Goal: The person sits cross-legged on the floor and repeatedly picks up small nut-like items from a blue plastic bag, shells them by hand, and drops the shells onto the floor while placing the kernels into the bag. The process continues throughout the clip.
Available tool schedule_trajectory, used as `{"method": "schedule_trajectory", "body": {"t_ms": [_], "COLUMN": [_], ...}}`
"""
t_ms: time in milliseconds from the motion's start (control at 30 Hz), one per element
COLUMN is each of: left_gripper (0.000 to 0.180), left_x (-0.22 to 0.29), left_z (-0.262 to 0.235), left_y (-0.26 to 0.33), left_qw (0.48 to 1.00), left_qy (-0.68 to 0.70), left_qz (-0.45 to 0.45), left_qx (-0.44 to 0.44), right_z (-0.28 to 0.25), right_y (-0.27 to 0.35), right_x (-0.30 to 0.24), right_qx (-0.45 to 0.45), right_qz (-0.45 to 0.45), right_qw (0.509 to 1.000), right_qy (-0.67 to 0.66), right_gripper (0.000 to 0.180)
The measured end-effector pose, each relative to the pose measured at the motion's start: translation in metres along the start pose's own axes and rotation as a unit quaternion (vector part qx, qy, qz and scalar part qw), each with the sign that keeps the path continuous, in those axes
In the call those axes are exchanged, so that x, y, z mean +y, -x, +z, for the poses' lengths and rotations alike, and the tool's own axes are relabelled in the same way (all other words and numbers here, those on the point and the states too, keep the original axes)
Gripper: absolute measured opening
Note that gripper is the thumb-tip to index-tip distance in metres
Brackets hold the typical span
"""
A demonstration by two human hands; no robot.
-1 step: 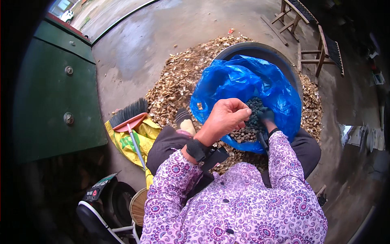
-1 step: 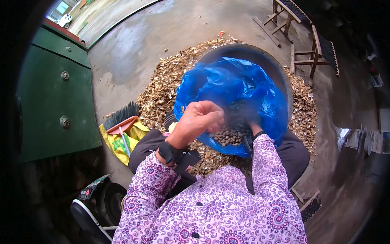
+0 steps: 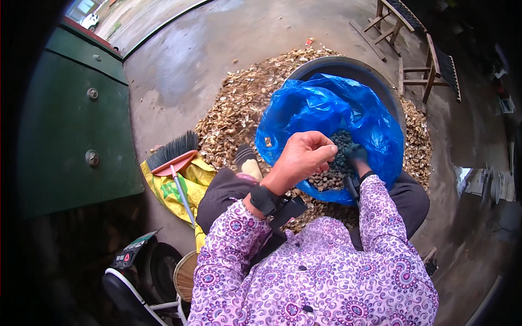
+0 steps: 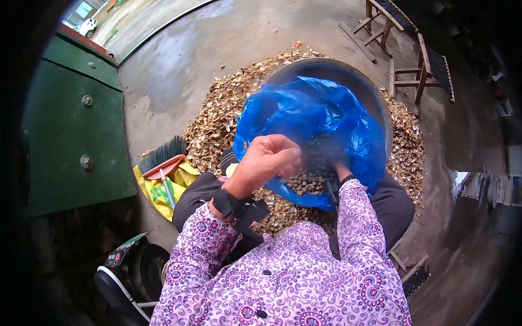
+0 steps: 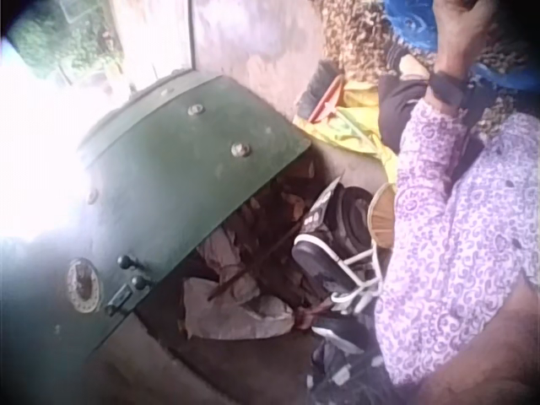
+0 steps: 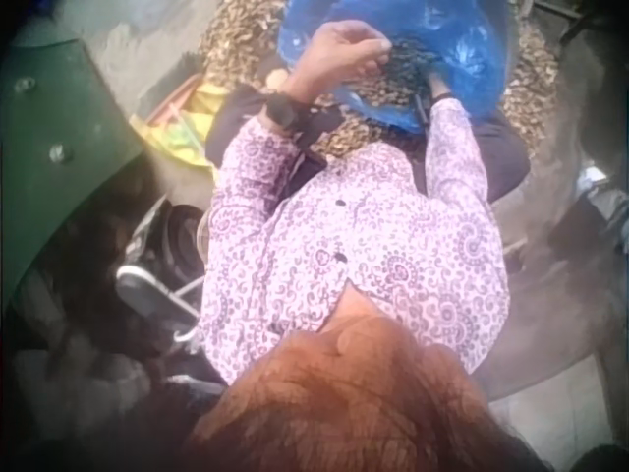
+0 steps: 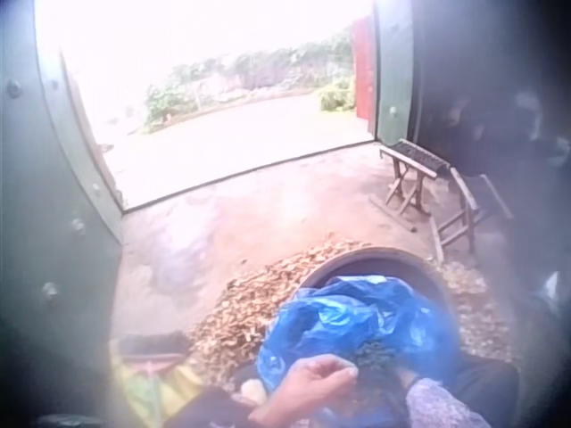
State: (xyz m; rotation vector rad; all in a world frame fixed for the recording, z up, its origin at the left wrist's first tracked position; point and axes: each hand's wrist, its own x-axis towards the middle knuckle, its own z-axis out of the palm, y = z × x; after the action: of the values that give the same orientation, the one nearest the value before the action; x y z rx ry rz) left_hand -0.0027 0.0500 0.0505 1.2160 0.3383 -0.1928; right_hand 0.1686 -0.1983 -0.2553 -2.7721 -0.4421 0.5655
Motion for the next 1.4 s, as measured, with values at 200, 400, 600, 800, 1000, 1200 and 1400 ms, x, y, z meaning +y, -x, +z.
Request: {"method": "schedule_trajectory", "body": {"t_ms": [200, 400, 600, 800, 1000, 1200, 1400], "left_gripper": [0.018, 0.019, 0.020, 0.021, 0.029, 0.019, 0.023], "left_x": [-0.003, -0.012, -0.005, -0.026, -0.079, -0.051, -0.053], "left_z": [0.001, 0.002, 0.004, 0.009, 0.015, 0.033, 0.025], "left_y": [0.000, -0.005, -0.008, -0.023, -0.051, -0.046, -0.046], "left_qw": [1.000, 1.000, 1.000, 0.999, 0.977, 0.992, 0.997], "left_qy": [0.003, -0.004, -0.025, -0.043, -0.186, -0.109, -0.005], "left_qz": [0.006, -0.004, -0.006, -0.002, 0.045, -0.056, -0.071], "left_qx": [-0.004, -0.011, -0.009, 0.014, 0.098, 0.014, 0.010], "right_z": [-0.053, -0.047, -0.082, -0.110, -0.158, -0.173, -0.171], "right_y": [0.032, 0.044, 0.068, 0.103, 0.141, 0.147, 0.149], "right_x": [-0.073, -0.082, -0.105, -0.116, -0.138, -0.138, -0.135], "right_qx": [-0.126, 0.021, -0.013, 0.024, 0.075, 0.187, 0.045], "right_qz": [0.049, -0.087, -0.096, -0.179, -0.267, -0.395, -0.215], "right_qw": [0.989, 0.994, 0.990, 0.941, 0.936, 0.890, 0.914], "right_qy": [-0.056, -0.057, -0.099, -0.286, -0.216, -0.132, -0.342], "right_gripper": [0.028, 0.029, 0.030, 0.029, 0.023, 0.021, 0.043]}}
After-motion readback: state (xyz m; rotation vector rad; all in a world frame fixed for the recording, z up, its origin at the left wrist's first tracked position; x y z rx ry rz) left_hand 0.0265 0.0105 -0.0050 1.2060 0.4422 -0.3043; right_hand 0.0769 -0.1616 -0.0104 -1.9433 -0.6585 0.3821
